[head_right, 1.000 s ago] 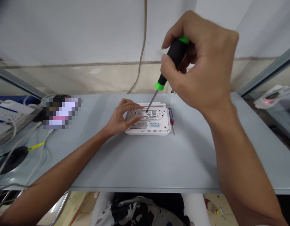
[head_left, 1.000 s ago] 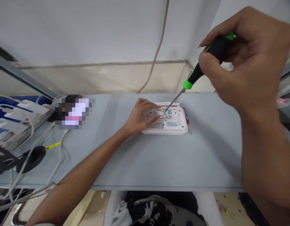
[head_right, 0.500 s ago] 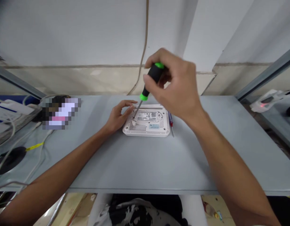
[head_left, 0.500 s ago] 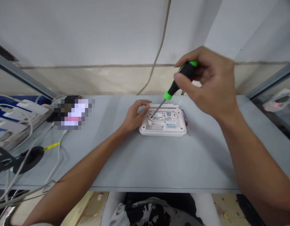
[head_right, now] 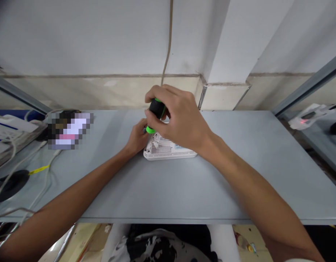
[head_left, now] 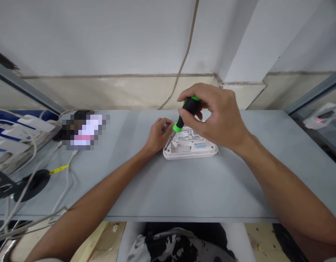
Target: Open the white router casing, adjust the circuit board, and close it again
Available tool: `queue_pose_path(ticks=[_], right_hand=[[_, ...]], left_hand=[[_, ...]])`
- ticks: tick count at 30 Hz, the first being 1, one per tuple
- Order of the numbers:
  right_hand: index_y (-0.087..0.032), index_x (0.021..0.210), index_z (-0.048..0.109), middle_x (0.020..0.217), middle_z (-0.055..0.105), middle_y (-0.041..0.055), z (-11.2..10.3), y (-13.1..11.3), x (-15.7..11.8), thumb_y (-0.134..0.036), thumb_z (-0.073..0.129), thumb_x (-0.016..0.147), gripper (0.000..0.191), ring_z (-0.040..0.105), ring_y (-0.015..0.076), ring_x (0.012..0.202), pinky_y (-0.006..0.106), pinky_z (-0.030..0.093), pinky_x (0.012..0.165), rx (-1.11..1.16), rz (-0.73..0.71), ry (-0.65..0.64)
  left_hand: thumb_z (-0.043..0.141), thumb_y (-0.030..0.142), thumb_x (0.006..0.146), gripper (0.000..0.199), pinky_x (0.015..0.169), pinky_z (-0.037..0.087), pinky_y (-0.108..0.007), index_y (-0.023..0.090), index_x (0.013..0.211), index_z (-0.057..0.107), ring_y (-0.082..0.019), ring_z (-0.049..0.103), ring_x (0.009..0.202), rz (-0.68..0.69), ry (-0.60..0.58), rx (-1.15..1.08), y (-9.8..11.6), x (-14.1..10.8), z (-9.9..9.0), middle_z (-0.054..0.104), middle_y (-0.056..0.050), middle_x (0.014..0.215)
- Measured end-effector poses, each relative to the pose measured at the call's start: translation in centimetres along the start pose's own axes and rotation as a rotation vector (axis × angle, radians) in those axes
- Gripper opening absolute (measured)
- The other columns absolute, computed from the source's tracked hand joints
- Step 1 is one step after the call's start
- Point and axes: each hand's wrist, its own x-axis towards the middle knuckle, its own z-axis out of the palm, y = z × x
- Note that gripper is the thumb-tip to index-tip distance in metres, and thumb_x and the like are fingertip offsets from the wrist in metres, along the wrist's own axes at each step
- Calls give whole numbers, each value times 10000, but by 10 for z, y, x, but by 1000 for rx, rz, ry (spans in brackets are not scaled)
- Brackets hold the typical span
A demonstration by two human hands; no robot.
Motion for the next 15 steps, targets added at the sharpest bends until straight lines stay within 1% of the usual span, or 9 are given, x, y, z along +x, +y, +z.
queue_pose_path(ticks=[2,5,7,9,12,15], right_hand=[[-263,991,690,811,663,-7,1,-3,0,-197,652,921,104,575,153,659,325,510,626,-5,-76,-12],[-251,1002,687,813,648,-11,-3,-9,1,-166,645,914,130,534,144,640,320,482,615,-22,-165,14],[-257,1029,683,812,644,-14,-7,-12,1,-146,651,907,168,539,149,647,323,485,625,-39,-178,28],[-266,1055,679,824,650,-13,-7,-13,0,-132,649,910,200,554,155,655,327,495,634,-57,-183,12],[-256,1063,674,865,664,-1,-3,-14,-1,-112,628,922,207,564,148,661,315,499,625,-82,-219,-9],[-236,1091,671,894,676,4,2,-15,-3,-101,627,930,215,577,139,674,299,514,631,-96,-253,12]], left_hand=[[613,275,968,125,737,517,-341,198,902,688,-186,629,802,12,-6,-1,1,0,-1,711,-42,901],[604,285,977,154,728,525,-347,193,879,680,-197,635,815,30,-8,7,3,-1,-2,720,-46,887],[608,284,981,154,737,536,-352,196,874,676,-201,641,828,33,-12,7,4,-1,-2,725,-45,886],[624,283,983,134,752,548,-361,201,889,674,-198,640,822,14,-12,7,4,-2,-1,722,-42,893],[647,273,986,70,789,563,-380,214,954,666,-199,647,850,-23,-9,6,6,-2,0,720,-49,973],[630,270,998,50,843,564,-391,224,978,624,-214,649,929,-3,-15,-25,8,-2,1,703,-56,1006]])
